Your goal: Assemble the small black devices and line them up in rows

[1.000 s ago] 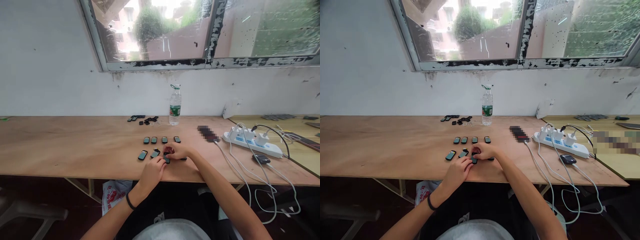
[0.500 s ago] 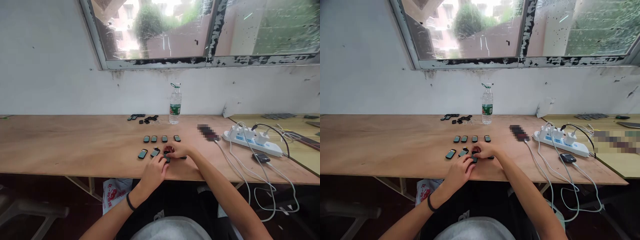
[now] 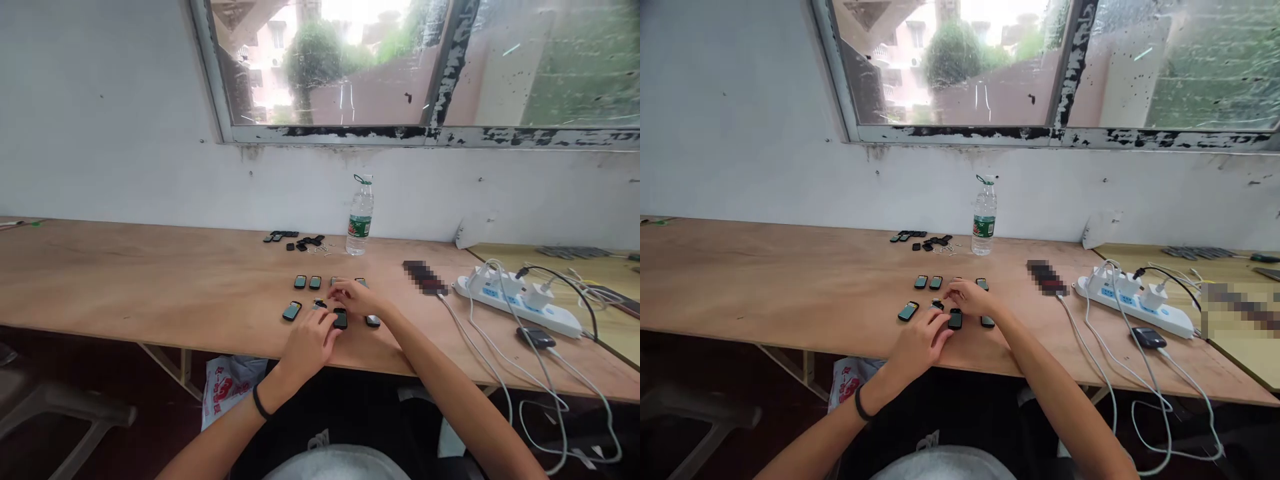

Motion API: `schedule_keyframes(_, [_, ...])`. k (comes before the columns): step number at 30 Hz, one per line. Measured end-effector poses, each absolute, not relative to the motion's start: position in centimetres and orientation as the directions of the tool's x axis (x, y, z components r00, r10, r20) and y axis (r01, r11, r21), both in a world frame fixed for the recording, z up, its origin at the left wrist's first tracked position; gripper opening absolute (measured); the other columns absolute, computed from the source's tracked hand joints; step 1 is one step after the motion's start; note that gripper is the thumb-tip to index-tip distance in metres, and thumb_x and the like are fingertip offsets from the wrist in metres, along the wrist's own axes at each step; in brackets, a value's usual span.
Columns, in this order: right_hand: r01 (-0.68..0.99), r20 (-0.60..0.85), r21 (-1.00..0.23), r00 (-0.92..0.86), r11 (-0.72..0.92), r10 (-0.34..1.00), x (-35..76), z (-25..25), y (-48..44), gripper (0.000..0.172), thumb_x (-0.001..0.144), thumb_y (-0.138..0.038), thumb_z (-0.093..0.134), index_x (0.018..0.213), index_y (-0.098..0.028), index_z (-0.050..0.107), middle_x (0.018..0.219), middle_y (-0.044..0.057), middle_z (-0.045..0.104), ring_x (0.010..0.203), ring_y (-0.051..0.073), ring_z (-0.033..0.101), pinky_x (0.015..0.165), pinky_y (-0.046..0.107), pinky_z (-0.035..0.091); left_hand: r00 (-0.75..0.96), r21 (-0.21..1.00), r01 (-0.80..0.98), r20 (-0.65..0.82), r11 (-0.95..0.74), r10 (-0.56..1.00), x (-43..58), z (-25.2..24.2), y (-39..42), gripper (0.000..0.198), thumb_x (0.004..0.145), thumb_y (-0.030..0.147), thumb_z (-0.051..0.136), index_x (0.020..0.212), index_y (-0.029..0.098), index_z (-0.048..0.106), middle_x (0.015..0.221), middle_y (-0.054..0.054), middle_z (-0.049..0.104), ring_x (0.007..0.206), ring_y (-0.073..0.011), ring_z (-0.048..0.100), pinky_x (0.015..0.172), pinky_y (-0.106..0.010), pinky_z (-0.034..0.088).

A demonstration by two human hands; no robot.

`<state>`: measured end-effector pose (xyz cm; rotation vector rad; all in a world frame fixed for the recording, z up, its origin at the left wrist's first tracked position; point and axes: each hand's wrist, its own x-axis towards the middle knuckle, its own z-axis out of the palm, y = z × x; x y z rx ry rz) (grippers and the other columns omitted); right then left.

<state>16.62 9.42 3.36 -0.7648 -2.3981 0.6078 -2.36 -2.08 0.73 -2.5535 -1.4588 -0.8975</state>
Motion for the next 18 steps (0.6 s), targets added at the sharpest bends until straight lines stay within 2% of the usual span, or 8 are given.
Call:
schedule_keyframes(3, [0.364,0.352,-0.438,-0.772,0.822,0.53,14.7,3.7,10.0,0.037,0.093,-0.001,0.045,0.105,-0.019,0.075,0.108,0.009,0.07,0.094,0.02,0.064,0.079,0.03,0.05,0.297,0.19,0.87,0.535,-0.455,0.791,-4.0,1.3,-1.1,0.014,0.095,0.02,0.062,0.106,0.022,0.07,0.108,-0.008,0.068,0.102,-0.026,0.062,0.089,-0.042,0.051])
schedule_keyframes(7, [0.379,0.288,-0.293,-0.841,0.878,0.459,12.5,3.7,11.0,0.034,0.09,0.0,0.05,0.094,-0.019,0.078,0.1,0.008,0.071,0.093,0.021,0.064,0.081,0.032,0.049,0.265,0.124,0.917,0.52,-0.379,0.812,-5.2,1.3,-0.2,0.007,0.093,0.024,0.067,0.098,0.021,0.071,0.101,-0.009,0.069,0.101,-0.0284,0.061,0.084,-0.043,0.046])
schedule_keyframes(13, [0.48,0.249,-0.299,-0.795,0.825,0.553,12.2,3.3,11.9,0.024,0.092,-0.01,0.055,0.095,-0.018,0.077,0.094,0.009,0.073,0.081,0.02,0.063,0.072,0.029,0.046,0.269,0.105,0.924,0.507,-0.369,0.819,-4.9,0.7,0.1,0.011,0.094,0.031,0.069,0.093,0.021,0.071,0.098,-0.009,0.071,0.1,-0.0286,0.061,0.082,-0.042,0.041])
schedule_keyframes(18, [0.521,0.208,-0.35,-0.767,0.778,0.607,13.2,3.5,11.9,0.021,0.081,-0.008,0.061,0.093,-0.018,0.075,0.083,0.005,0.071,0.07,0.016,0.058,0.064,0.025,0.041,0.275,0.081,0.93,0.498,-0.36,0.823,-5.0,0.7,0.3,0.016,0.093,0.035,0.071,0.094,0.02,0.069,0.097,-0.008,0.071,0.099,-0.0282,0.061,0.08,-0.041,0.04])
